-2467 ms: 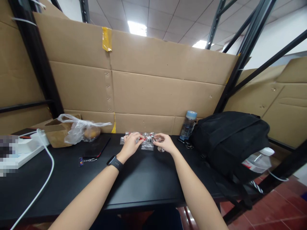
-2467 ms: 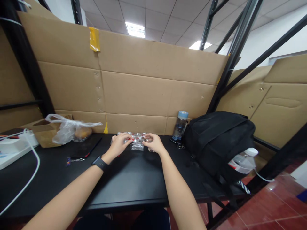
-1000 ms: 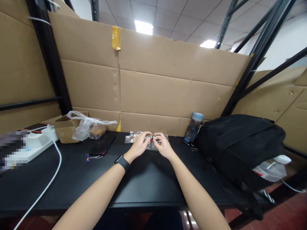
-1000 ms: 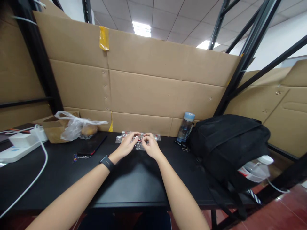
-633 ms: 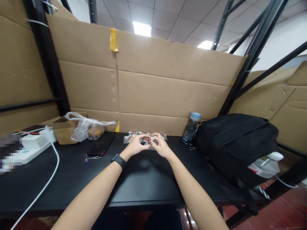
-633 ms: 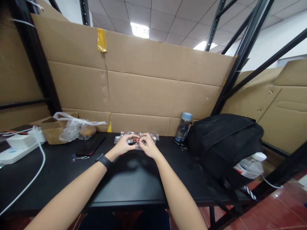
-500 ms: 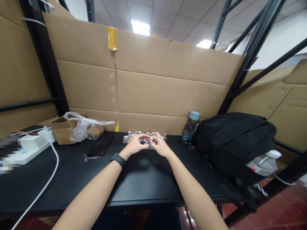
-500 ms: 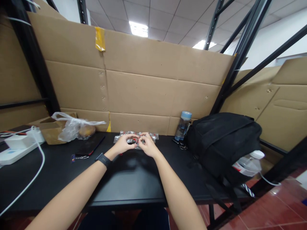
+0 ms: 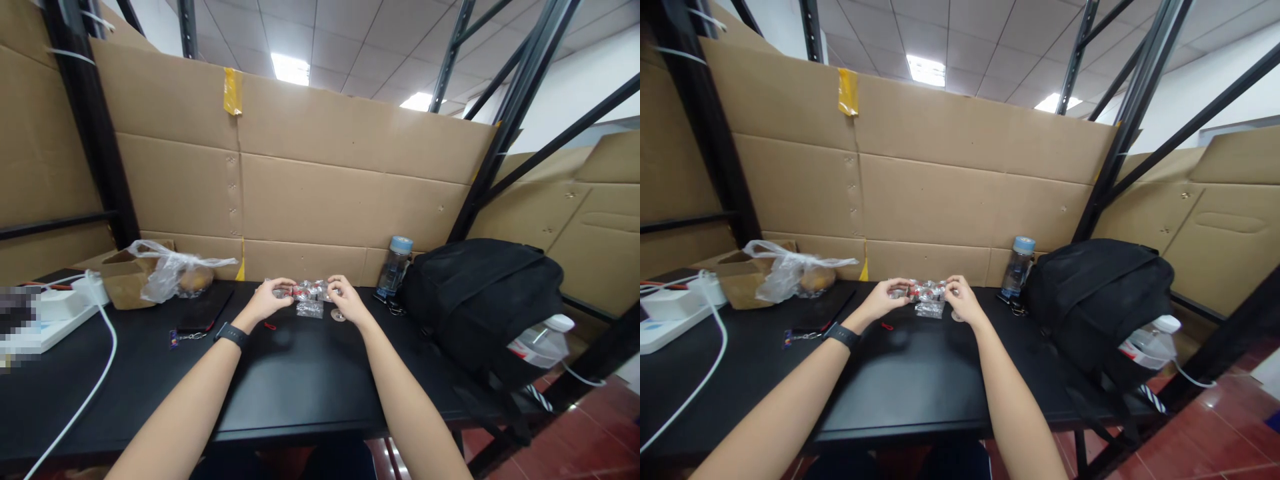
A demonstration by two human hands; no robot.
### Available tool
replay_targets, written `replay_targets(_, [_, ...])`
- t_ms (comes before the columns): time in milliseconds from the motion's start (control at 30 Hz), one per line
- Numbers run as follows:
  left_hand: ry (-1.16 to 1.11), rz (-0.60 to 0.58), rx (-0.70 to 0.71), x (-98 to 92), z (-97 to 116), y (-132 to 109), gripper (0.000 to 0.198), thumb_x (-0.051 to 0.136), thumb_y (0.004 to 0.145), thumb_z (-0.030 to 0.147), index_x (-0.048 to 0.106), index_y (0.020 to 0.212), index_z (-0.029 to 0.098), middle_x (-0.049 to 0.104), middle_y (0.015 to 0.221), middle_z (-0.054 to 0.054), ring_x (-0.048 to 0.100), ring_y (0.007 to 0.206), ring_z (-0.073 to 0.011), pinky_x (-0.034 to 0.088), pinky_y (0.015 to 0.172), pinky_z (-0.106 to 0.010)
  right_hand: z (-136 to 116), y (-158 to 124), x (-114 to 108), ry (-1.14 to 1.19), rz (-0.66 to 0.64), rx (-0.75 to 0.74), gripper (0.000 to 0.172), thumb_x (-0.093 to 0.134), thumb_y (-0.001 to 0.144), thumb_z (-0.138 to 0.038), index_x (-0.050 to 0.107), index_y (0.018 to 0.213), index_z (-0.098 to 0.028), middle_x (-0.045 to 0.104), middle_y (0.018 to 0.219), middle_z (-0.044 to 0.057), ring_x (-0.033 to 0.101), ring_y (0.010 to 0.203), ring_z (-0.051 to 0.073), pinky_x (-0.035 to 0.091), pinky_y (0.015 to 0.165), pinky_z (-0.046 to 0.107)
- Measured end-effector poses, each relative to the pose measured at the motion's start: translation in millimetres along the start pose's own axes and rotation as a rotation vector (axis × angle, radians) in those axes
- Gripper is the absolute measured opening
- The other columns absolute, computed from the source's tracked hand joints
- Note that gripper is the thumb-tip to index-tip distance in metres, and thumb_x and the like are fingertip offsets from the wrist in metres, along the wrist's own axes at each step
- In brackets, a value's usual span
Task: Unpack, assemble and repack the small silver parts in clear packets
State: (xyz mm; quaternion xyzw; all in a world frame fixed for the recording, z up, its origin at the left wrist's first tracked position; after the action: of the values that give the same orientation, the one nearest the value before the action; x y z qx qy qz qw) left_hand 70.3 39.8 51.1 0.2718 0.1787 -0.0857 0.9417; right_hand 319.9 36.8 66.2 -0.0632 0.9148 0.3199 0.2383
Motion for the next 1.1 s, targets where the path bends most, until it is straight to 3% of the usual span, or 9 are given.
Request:
replay_targets(133, [-0.099, -0.031, 0.025, -3.9, 2, -3, 0.046, 0.081, 0.071, 0.032, 0.068, 0.111, 0.016, 0.073, 0.118, -0.012, 0.068, 0.111, -0.0254, 0.050, 0.105, -0.043, 12, 1, -7, 0.053, 0.055, 0.078, 0.025, 0.064, 0.085, -0.044, 0.065, 0.082, -0.019, 0.063, 0.094, 0.005, 0.061, 0.085, 0.018, 0.051, 0.080, 0.032])
replay_targets(233, [-0.105, -0.088, 0.073, 5.7, 7, -4, 0.046, 0.083, 0.071, 0.033, 0.067, 0.111, 0.017, 0.071, 0.121, -0.011, 0.067, 0.113, -0.0239, 0.048, 0.109, -0.043, 8, -2, 7, 0.104, -0.017, 0.087, 0.029, 0.069, 0.082, -0.047, 0.068, 0.089, -0.019, 0.067, 0.088, 0.003, 0.061, 0.076, 0.017, 0.051, 0.075, 0.031])
replay_targets(400, [-0.074, -0.194, 0.127, 25.8, 16, -8, 0.047, 0.082, 0.072, 0.027, 0.065, 0.115, 0.020, 0.070, 0.120, -0.009, 0.065, 0.116, -0.0237, 0.047, 0.108, -0.040, -5, -7, 33, 0.133, -0.168, 0.021, 0.029, 0.069, 0.086, -0.046, 0.073, 0.096, -0.019, 0.070, 0.096, 0.004, 0.062, 0.077, 0.016, 0.051, 0.075, 0.030])
replay_targets(567, [0.005, -0.232, 0.147, 31.3, 24, -12, 0.046, 0.079, 0.074, 0.028, 0.064, 0.117, 0.021, 0.070, 0.119, -0.008, 0.066, 0.112, -0.0233, 0.047, 0.105, -0.039, -10, -7, 35, 0.024, -0.190, -0.048, 0.023, 0.066, 0.091, -0.041, 0.073, 0.089, -0.019, 0.068, 0.091, 0.004, 0.063, 0.084, 0.018, 0.049, 0.080, 0.030])
replay_targets(700, [0.363, -0.187, 0.167, 16.9, 28, -13, 0.050, 0.081, 0.069, 0.034, 0.068, 0.117, 0.028, 0.067, 0.124, -0.007, 0.055, 0.123, -0.0303, 0.041, 0.107, -0.046, -16, -9, 31, -0.112, -0.288, -0.111, 0.017, 0.068, 0.091, -0.033, 0.073, 0.082, -0.019, 0.065, 0.100, 0.005, 0.062, 0.093, 0.019, 0.048, 0.089, 0.033])
replay_targets(767, [0.546, -0.175, 0.138, 3.8, 27, -12, 0.037, 0.079, 0.069, 0.033, 0.072, 0.105, 0.030, 0.067, 0.120, -0.005, 0.051, 0.124, -0.0326, 0.038, 0.106, -0.049, -17, -11, 31, -0.176, -0.360, -0.125, 0.013, 0.072, 0.088, -0.029, 0.074, 0.079, -0.019, 0.064, 0.105, 0.006, 0.061, 0.097, 0.020, 0.047, 0.091, 0.035])
replay_targets(867, [0.636, -0.272, 0.042, -15.2, 16, -13, 0.013, 0.071, 0.074, 0.029, 0.075, 0.086, 0.028, 0.070, 0.106, -0.004, 0.056, 0.113, -0.0296, 0.038, 0.103, -0.045, -15, -14, 32, -0.238, -0.453, -0.106, 0.008, 0.079, 0.081, -0.026, 0.076, 0.076, -0.020, 0.064, 0.108, 0.007, 0.061, 0.100, 0.022, 0.048, 0.092, 0.035])
replay_targets(967, [0.654, -0.436, -0.111, -26.7, -2, -18, 0.017, 0.078, 0.065, 0.030, 0.078, 0.082, 0.030, 0.073, 0.096, -0.003, 0.057, 0.111, -0.0324, 0.038, 0.101, -0.046, -12, -15, 32, -0.256, -0.470, -0.089, 0.007, 0.083, 0.076, -0.027, 0.079, 0.075, -0.023, 0.065, 0.109, 0.006, 0.062, 0.102, 0.024, 0.047, 0.094, 0.037])
replay_targets(1100, [0.642, -0.519, -0.238, -28.0, -21, -21, 0.022, 0.083, 0.057, 0.027, 0.080, 0.078, 0.031, 0.074, 0.087, -0.003, 0.060, 0.103, -0.0338, 0.039, 0.099, -0.048, -12, -14, 29, -0.218, -0.468, -0.105, 0.010, 0.083, 0.076, -0.032, 0.079, 0.075, -0.023, 0.068, 0.105, 0.005, 0.064, 0.096, 0.022, 0.048, 0.091, 0.035])
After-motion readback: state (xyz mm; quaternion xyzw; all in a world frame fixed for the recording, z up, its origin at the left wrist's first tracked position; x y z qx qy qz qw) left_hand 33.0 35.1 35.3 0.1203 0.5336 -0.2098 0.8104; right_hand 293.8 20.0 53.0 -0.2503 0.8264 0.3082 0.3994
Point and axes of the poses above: each hand's wrist, its own y-axis towards the middle knuckle, its own x-axis out of the palm, z = x × y, the point moved 4 cm from there along y, towards the middle knuckle
